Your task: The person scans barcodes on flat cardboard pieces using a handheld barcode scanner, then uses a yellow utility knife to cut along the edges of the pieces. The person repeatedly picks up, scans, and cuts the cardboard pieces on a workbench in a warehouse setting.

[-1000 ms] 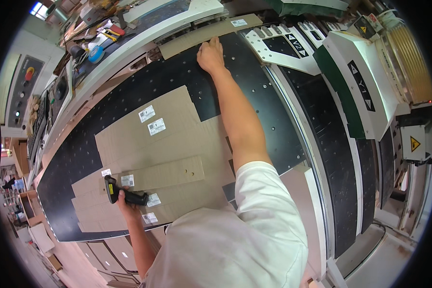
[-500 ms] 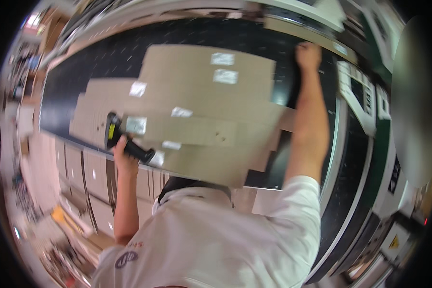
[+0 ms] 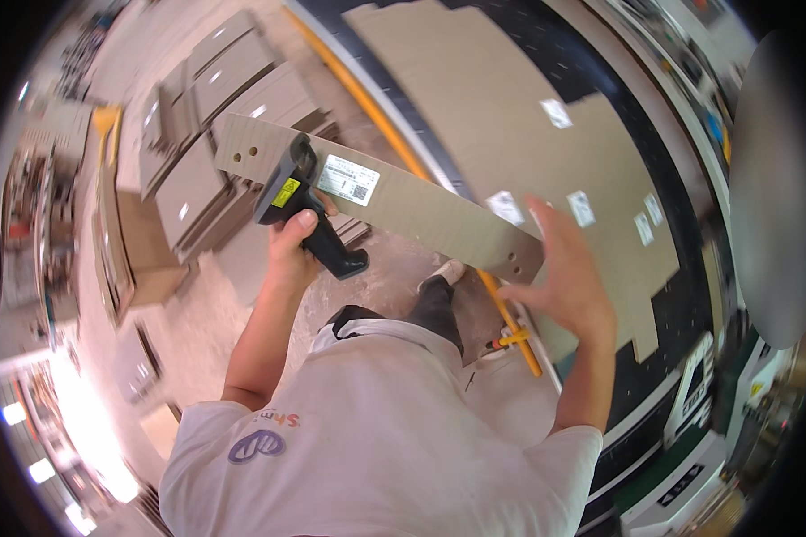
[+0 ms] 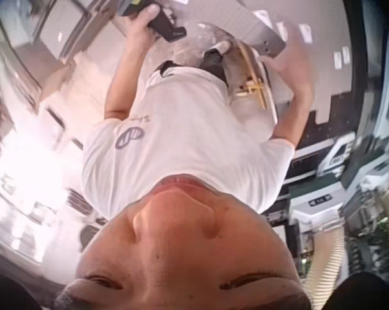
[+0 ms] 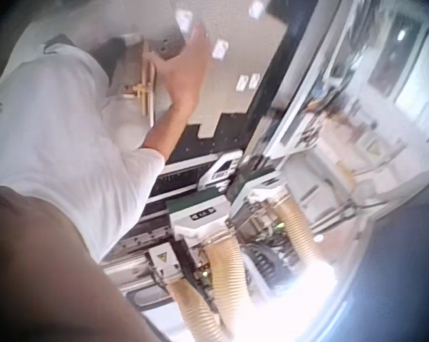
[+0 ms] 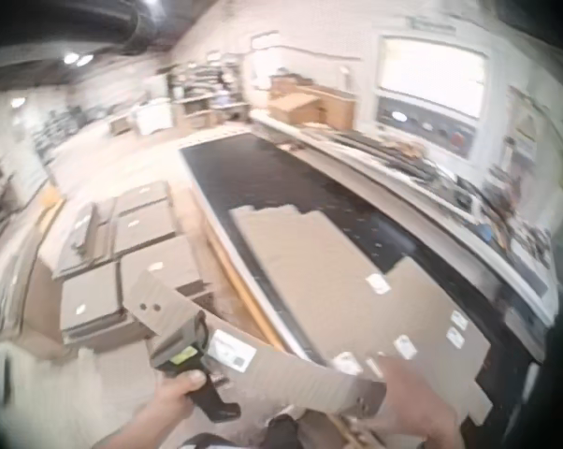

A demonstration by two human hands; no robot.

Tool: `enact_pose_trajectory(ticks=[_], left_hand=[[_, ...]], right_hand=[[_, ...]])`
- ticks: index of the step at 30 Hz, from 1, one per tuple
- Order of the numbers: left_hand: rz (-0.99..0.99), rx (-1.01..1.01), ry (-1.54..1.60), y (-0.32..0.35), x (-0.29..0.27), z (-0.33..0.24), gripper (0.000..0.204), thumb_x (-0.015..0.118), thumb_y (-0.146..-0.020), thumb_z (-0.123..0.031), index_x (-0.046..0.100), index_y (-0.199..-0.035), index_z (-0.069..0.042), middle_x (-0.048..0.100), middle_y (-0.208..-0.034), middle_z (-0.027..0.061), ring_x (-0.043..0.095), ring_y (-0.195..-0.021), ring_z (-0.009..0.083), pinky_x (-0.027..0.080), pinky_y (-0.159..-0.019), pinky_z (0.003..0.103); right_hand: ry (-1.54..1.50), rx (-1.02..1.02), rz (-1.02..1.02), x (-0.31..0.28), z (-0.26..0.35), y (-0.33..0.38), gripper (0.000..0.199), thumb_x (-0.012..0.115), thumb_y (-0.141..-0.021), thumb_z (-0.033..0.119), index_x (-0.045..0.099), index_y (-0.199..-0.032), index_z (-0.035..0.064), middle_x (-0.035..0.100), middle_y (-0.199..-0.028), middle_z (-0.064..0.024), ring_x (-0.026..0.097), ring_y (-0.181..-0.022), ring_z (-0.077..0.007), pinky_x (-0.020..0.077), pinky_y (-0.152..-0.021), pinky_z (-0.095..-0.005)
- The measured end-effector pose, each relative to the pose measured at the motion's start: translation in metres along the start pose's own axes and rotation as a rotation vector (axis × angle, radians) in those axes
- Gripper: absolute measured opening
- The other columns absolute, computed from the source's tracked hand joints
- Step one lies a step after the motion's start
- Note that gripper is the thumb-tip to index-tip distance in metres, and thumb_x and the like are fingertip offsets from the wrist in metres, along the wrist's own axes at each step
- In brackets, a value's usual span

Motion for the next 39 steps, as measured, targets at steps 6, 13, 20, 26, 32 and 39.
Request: enact_pose_trajectory(ticks=[6,13,20,26,32,39], left_hand=[[-0.315,0.005,0.011,0.15,-0.177,-0.032,0.043,0.079,-0.081,-0.034,0.066,-0.113,-0.007,0.068,-0.092,0.0025,0.053,-0.057,0.0062,0.039,-0.045,0.022],[-0.686,-0.09,0.006,0.409,-0.401,0.009,0.044,0.087,-0.082,-0.027,0.072,-0.114,-0.002,0.069,-0.097,0.0025,0.061,-0.089,0.0105,0.052,-0.078,0.032],[-1.23,-0.035,0.27,0.642,-0.491,0.014,0.052,0.083,-0.083,-0.026,0.066,-0.125,-0.001,0.069,-0.103,0.0055,0.064,-0.093,0.0143,0.053,-0.081,0.032],[-1.59,0.144,0.312,0.785,-0.613,-0.023,0.028,0.078,-0.085,-0.03,0.074,-0.096,-0.005,0.07,-0.083,0.0021,0.063,-0.074,0.0111,0.047,-0.062,0.029],[-2.037,0.088,0.514,0.982,-0.708,-0.042,0.033,0.078,-0.085,-0.041,0.074,-0.085,-0.008,0.064,-0.069,-0.0012,0.05,-0.05,0.0084,0.032,-0.041,0.028],[-2.587,0.048,0.482,1.195,-0.686,-0.005,0.03,0.079,-0.084,-0.037,0.072,-0.08,-0.008,0.067,-0.071,0.0015,0.056,-0.053,0.0112,0.039,-0.047,0.029]], right_hand=[[0.094,-0.364,0.153,0.162,0.147,-0.019,0.097,0.091,-0.067,0.017,0.043,-0.15,0.0002,0.056,-0.141,-0.0211,0.055,-0.13,-0.0401,0.045,-0.109,-0.0434],[-0.097,-0.453,0.521,0.425,0.33,0.036,0.08,0.088,-0.066,0.017,0.055,-0.137,0.0014,0.067,-0.123,-0.0241,0.065,-0.117,-0.0383,0.0508,-0.099,-0.0443],[0.257,-0.46,0.798,0.662,0.406,0.052,0.09,0.089,-0.067,0.033,0.055,-0.138,-0.0082,0.067,-0.129,-0.0285,0.066,-0.121,-0.0387,0.0504,-0.103,-0.0449],[0.597,-0.314,1.041,0.837,0.486,0.042,0.094,0.09,-0.065,0.039,0.057,-0.137,-0.0109,0.066,-0.132,-0.0284,0.065,-0.124,-0.0383,0.0504,-0.104,-0.0439],[0.89,-0.534,1.156,1.036,0.635,0.094,0.051,0.088,-0.069,0.044,0.079,-0.094,0.0012,0.077,-0.095,-0.0179,0.075,-0.092,-0.0302,0.0579,-0.084,-0.0432],[1.294,-1.041,1.336,1.234,0.912,0.285,0.04,0.083,-0.075,0.049,0.079,-0.084,0.0104,0.078,-0.085,-0.004,0.073,-0.078,-0.0188,0.0569,-0.073,-0.0371]])
Point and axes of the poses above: each hand's wrist, its own y-axis away from the middle knuckle, its own x-axis out of the palm, z = x × y, the point moved 6 cm from there along -y, towards the middle knuckle
